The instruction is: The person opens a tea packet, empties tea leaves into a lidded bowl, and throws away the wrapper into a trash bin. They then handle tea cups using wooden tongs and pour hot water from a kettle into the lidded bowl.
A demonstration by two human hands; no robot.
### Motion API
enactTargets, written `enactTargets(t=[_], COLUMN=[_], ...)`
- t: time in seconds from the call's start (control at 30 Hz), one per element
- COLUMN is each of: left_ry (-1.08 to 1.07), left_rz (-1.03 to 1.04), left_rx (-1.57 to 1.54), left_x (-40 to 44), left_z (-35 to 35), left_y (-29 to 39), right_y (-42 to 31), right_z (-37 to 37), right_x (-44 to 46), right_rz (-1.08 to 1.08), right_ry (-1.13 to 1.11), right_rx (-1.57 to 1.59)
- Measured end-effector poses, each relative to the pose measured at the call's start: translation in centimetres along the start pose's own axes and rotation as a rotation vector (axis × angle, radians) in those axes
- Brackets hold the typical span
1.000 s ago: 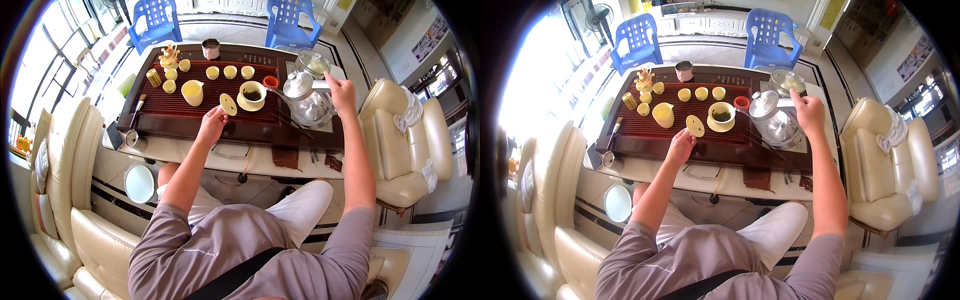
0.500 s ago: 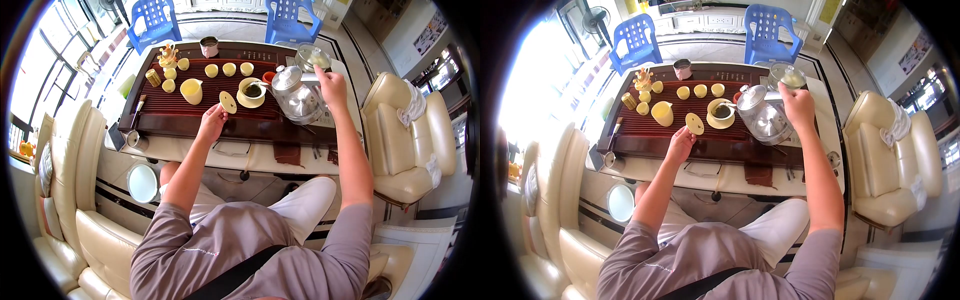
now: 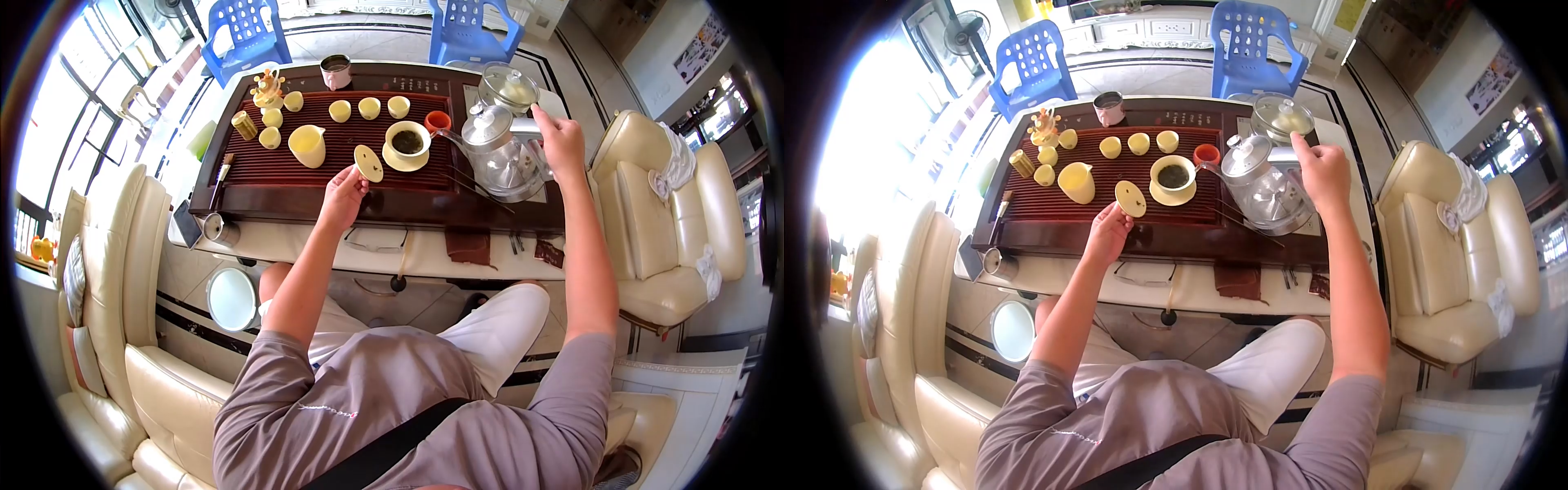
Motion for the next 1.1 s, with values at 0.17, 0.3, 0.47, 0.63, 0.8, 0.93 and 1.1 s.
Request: enactTargets(t=[0.17, 0.3, 0.47, 0.63, 0.8, 0.93, 1.1], left_ry=[-0.001, -0.025, -0.021, -0.031, -0.035, -0.007, 0.051], left_rz=[0.041, 0.056, 0.067, 0.074, 0.080, 0.067, 0.055], left_rx=[-0.001, 0.001, -0.014, 0.001, 0.048, 0.089, 0.122], left_x=[-0.1, -0.1, -0.1, 0.0, 0.0, -0.1, 0.1], left_z=[-0.4, -0.6, -0.7, -0.6, -0.3, 0.0, -0.3], left_y=[0.0, 0.0, 0.0, 0.1, 0.1, 0.1, 0.3], right_y=[-0.9, -2.1, -2.1, -1.5, -1.4, -1.1, 4.2], right_z=[1.2, 2.7, 3.2, 2.7, 2.0, 1.7, 2.8], right_x=[-0.5, -0.3, 0.5, 1.0, 0.8, 0.1, 0.7], right_rz=[-0.017, -0.037, -0.030, -0.013, -0.024, 0.006, 0.049], right_ry=[-0.041, -0.077, -0.072, -0.055, -0.039, -0.012, -0.055], right_rx=[-0.053, -0.063, -0.042, -0.047, -0.018, 0.088, 0.430])
Point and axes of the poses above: each hand's wrist, its own x-axis towards the middle knuckle, its own z-axis out of the palm, y = z × x, the point moved 9 cm from there along x, towards the middle knuckle, and after that the axes turned 15 degrees about -y, right-handed, at the moved point
